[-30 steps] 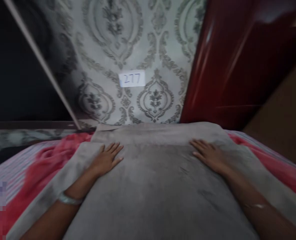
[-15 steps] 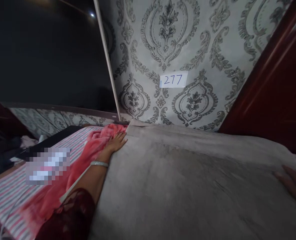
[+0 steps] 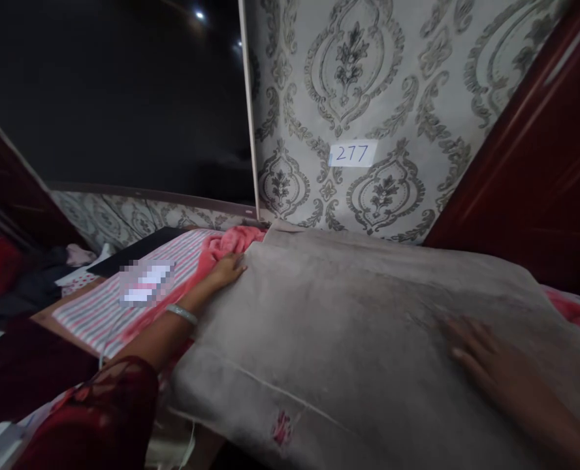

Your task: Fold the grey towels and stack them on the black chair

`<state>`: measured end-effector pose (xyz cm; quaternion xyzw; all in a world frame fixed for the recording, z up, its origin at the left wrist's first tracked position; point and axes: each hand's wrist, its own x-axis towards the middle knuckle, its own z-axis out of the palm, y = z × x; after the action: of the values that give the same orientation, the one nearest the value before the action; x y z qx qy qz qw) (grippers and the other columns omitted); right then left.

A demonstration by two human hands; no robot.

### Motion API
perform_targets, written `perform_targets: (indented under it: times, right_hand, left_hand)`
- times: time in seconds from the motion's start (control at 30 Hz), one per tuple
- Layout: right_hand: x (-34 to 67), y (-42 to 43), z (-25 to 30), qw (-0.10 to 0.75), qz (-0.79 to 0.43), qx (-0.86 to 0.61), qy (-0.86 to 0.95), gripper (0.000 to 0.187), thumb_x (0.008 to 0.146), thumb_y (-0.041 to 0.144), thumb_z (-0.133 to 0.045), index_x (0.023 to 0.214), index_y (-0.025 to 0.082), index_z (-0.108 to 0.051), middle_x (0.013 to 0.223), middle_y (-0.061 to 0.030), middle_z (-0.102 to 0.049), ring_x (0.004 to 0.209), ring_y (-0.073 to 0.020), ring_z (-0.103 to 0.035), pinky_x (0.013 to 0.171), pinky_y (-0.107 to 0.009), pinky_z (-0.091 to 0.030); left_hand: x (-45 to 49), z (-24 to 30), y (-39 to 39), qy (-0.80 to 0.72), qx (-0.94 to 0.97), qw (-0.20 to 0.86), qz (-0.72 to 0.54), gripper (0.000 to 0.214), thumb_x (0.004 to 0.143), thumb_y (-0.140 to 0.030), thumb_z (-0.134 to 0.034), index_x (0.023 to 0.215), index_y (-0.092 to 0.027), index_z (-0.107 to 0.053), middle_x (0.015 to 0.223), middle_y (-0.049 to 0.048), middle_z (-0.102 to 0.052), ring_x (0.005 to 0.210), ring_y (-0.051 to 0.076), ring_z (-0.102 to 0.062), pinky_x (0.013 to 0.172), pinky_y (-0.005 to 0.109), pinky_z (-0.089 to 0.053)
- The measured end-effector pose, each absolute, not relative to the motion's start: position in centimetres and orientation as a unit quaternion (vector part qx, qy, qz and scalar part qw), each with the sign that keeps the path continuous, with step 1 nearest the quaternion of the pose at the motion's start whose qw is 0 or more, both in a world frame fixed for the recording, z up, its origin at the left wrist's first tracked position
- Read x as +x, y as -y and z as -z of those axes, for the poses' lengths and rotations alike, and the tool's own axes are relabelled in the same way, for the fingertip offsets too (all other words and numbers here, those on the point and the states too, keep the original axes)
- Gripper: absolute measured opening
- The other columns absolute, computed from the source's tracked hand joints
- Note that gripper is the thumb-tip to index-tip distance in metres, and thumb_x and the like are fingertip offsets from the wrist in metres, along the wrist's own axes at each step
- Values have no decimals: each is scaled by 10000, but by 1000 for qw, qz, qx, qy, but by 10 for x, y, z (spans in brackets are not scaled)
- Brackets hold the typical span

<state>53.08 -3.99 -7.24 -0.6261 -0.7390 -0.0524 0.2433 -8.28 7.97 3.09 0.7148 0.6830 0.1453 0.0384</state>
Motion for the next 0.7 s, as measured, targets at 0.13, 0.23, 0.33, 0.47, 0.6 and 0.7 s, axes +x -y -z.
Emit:
perform_targets:
  times: [0.13,0.23,0.33,0.47,0.6,0.7]
  right_hand:
    - [471,81,84,188,25,-581,792,656,925,659,-312,1511,408,-462,1603,-17,-375,1456,-367,-359,1109,-649,-386]
    - [451,92,86,186,44,-584,788,705,921,679,-278,1530,363,-443,1604,-30,-369,1466,-374,-342,1114,-692,-343]
    - [448,92,87,190,54,-588,784,702,926,674,-263,1525,359,-449,1597,-28,-380,1463,-359,-354,1119,-679,-342]
    - [451,93,85,189,67,-587,784,705,933,666,-245,1503,327,-484,1591,-39,-394,1461,-353,-360,1111,-652,-362]
    - [453,95,85,184,68,-588,785,701,936,660,-244,1498,318,-486,1588,-49,-402,1457,-352,-369,1099,-657,-368]
    - [455,96,86,188,70,-584,787,705,936,662,-249,1510,317,-469,1582,-59,-415,1452,-358,-376,1095,-666,-369]
  left_hand:
    - [-90,-32,-37,-701,691,-4,-178,513,890,-295,-478,1374,-169,-593,1357,122,-625,1315,332,-501,1152,467,-359]
    - [-89,-31,-13,-715,674,-28,-183,462,900,-311,-456,1289,-146,-645,1287,147,-642,1251,330,-537,1098,446,-405]
    - [-88,-28,2,-727,666,-11,-163,446,888,-325,-482,1239,-112,-656,1240,171,-653,1178,313,-585,1017,399,-458]
    - [-93,-26,15,-750,631,36,-196,435,883,-345,-502,1226,-121,-649,1172,165,-693,1078,308,-636,934,400,-484]
    - [-111,-27,24,-759,589,128,-249,332,817,-414,-587,993,-150,-687,963,122,-717,855,266,-656,766,359,-498]
    - [-127,-24,31,-710,586,239,-309,346,710,-502,-689,851,-189,-657,806,54,-674,717,213,-616,645,319,-476]
